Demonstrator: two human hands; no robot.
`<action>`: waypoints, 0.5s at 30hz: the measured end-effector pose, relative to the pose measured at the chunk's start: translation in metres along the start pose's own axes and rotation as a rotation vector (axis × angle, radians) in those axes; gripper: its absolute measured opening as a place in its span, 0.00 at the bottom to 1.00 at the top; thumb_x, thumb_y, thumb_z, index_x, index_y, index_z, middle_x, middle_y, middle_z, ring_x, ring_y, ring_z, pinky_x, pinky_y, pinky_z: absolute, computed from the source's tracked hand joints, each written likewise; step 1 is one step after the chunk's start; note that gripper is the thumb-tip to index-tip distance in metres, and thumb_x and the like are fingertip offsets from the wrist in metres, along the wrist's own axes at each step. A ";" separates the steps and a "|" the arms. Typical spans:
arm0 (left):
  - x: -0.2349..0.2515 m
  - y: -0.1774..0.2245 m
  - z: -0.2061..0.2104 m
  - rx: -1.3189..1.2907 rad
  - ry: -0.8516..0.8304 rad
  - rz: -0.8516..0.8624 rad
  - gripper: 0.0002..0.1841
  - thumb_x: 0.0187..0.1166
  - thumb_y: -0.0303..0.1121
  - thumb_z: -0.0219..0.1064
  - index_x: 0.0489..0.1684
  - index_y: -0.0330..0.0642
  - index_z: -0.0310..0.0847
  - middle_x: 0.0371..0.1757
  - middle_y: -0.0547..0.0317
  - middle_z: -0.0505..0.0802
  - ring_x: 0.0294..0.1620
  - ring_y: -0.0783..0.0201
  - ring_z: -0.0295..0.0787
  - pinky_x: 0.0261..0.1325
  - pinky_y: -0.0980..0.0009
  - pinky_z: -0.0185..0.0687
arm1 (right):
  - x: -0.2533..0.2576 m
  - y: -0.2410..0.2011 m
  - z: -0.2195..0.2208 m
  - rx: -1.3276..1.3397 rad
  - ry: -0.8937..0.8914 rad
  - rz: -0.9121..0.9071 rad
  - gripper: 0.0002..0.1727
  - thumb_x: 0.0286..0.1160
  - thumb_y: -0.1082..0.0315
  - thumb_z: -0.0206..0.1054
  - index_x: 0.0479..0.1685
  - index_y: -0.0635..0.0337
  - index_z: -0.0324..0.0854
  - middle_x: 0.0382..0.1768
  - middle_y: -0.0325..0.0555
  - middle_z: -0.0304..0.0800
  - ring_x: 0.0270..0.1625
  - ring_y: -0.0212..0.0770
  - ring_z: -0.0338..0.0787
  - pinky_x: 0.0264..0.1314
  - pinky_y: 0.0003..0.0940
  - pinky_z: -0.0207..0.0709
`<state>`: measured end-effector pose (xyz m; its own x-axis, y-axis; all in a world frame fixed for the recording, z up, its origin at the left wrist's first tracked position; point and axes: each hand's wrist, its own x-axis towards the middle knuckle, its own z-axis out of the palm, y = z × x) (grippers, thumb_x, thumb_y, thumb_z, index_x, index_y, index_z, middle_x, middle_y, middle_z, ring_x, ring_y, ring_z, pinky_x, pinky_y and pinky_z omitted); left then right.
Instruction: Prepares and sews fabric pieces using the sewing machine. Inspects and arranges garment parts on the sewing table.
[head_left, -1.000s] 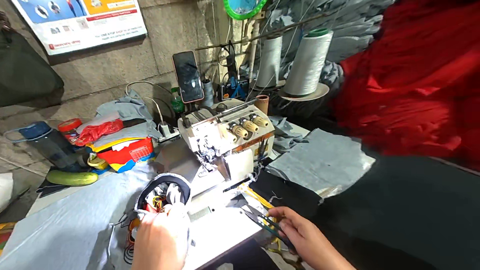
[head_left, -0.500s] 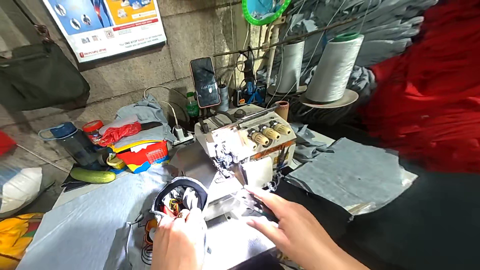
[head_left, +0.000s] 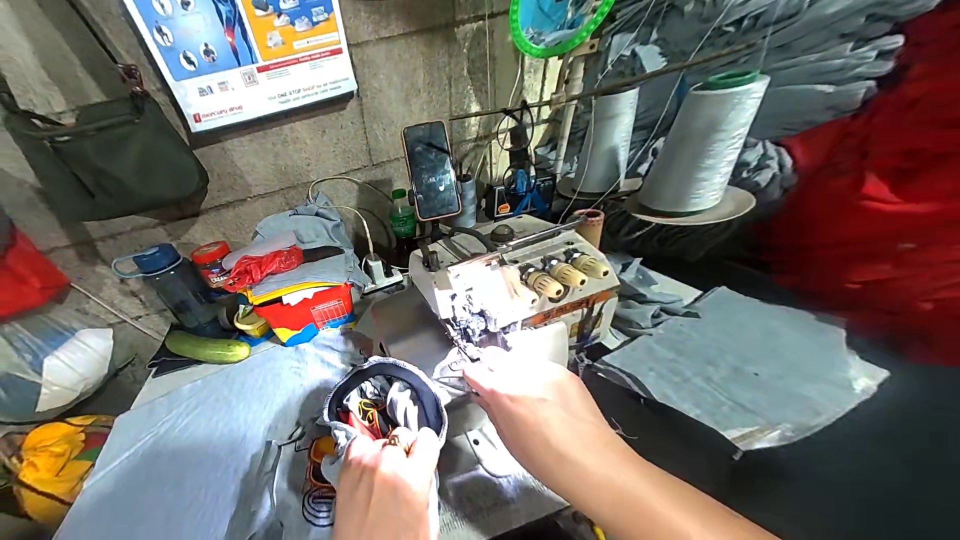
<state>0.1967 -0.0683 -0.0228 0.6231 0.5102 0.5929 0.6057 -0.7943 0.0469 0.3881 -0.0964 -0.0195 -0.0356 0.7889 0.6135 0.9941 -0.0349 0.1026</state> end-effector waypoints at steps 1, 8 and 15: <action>-0.001 0.000 0.000 -0.001 -0.004 0.003 0.07 0.67 0.27 0.67 0.33 0.45 0.93 0.20 0.57 0.89 0.21 0.55 0.87 0.31 0.59 0.80 | -0.003 0.000 0.002 0.007 0.010 0.008 0.04 0.57 0.68 0.82 0.27 0.54 0.92 0.23 0.45 0.86 0.27 0.49 0.90 0.23 0.44 0.82; -0.003 -0.042 -0.013 -0.511 0.073 -0.349 0.11 0.83 0.29 0.58 0.47 0.32 0.85 0.28 0.57 0.89 0.26 0.69 0.85 0.33 0.69 0.84 | -0.078 0.028 -0.020 0.325 -0.210 0.375 0.22 0.66 0.65 0.77 0.60 0.64 0.89 0.42 0.68 0.90 0.43 0.71 0.92 0.41 0.67 0.83; 0.048 -0.031 -0.067 -1.057 0.076 -0.253 0.09 0.88 0.31 0.54 0.53 0.50 0.80 0.38 0.68 0.92 0.36 0.76 0.91 0.39 0.78 0.89 | -0.105 0.042 0.019 0.335 0.001 0.318 0.32 0.57 0.55 0.81 0.60 0.67 0.88 0.47 0.73 0.88 0.51 0.80 0.87 0.43 0.76 0.77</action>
<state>0.1749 -0.0418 0.0579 0.4860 0.7060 0.5152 -0.0424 -0.5697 0.8207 0.4359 -0.1689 -0.0945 0.2769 0.7702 0.5745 0.9338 -0.0748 -0.3498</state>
